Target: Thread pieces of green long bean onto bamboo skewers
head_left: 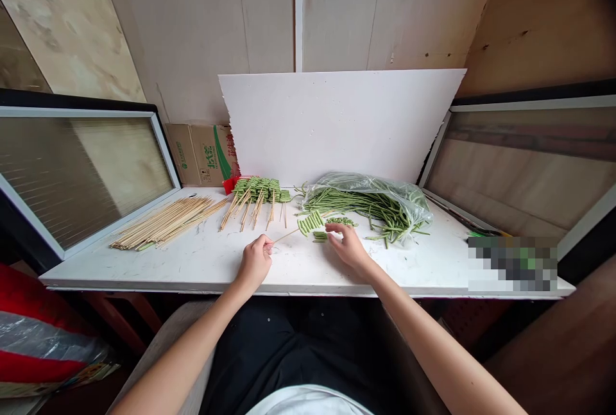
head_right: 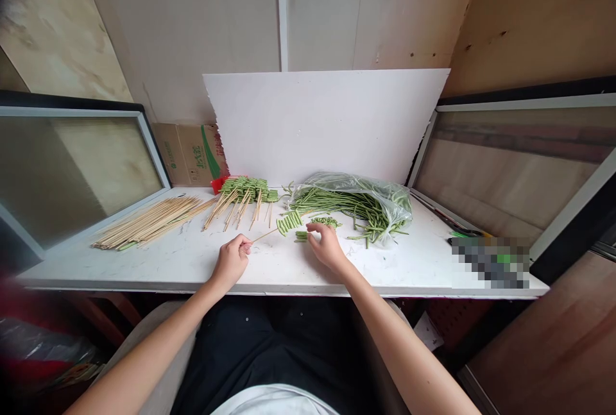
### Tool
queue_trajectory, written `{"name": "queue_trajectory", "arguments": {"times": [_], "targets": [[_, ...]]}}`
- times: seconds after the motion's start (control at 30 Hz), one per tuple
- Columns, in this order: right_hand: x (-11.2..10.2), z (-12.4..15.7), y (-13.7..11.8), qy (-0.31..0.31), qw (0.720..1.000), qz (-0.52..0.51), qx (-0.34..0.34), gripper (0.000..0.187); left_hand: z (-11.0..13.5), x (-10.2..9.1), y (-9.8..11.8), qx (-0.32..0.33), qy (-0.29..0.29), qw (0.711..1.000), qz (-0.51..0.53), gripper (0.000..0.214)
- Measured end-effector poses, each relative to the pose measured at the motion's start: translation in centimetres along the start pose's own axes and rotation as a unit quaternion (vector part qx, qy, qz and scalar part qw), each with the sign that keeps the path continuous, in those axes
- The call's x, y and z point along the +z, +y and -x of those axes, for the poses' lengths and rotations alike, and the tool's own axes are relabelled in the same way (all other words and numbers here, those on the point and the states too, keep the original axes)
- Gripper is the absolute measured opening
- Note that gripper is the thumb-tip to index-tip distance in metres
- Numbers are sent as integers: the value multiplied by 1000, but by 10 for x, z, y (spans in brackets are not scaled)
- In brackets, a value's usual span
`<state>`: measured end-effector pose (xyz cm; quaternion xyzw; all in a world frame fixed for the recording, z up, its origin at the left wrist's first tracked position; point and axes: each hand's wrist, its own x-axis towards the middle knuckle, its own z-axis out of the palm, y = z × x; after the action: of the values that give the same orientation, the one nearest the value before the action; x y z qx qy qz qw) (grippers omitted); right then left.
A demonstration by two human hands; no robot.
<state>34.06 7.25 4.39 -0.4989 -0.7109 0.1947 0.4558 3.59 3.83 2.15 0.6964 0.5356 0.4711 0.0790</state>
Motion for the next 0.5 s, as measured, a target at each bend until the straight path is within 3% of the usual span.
{"name": "queue_trajectory", "arguments": {"times": [0.1, 0.2, 0.5], "targets": [[6, 3, 8, -30, 984, 169, -56, 28, 0, 0, 0, -7, -5, 1000, -2, 23], [10, 2, 8, -40, 960, 264, -79, 28, 0, 1, 1, -9, -10, 1000, -3, 22], [15, -7, 7, -54, 941, 315, -114, 27, 1, 2, 1, 0, -16, 1000, -15, 23]]}}
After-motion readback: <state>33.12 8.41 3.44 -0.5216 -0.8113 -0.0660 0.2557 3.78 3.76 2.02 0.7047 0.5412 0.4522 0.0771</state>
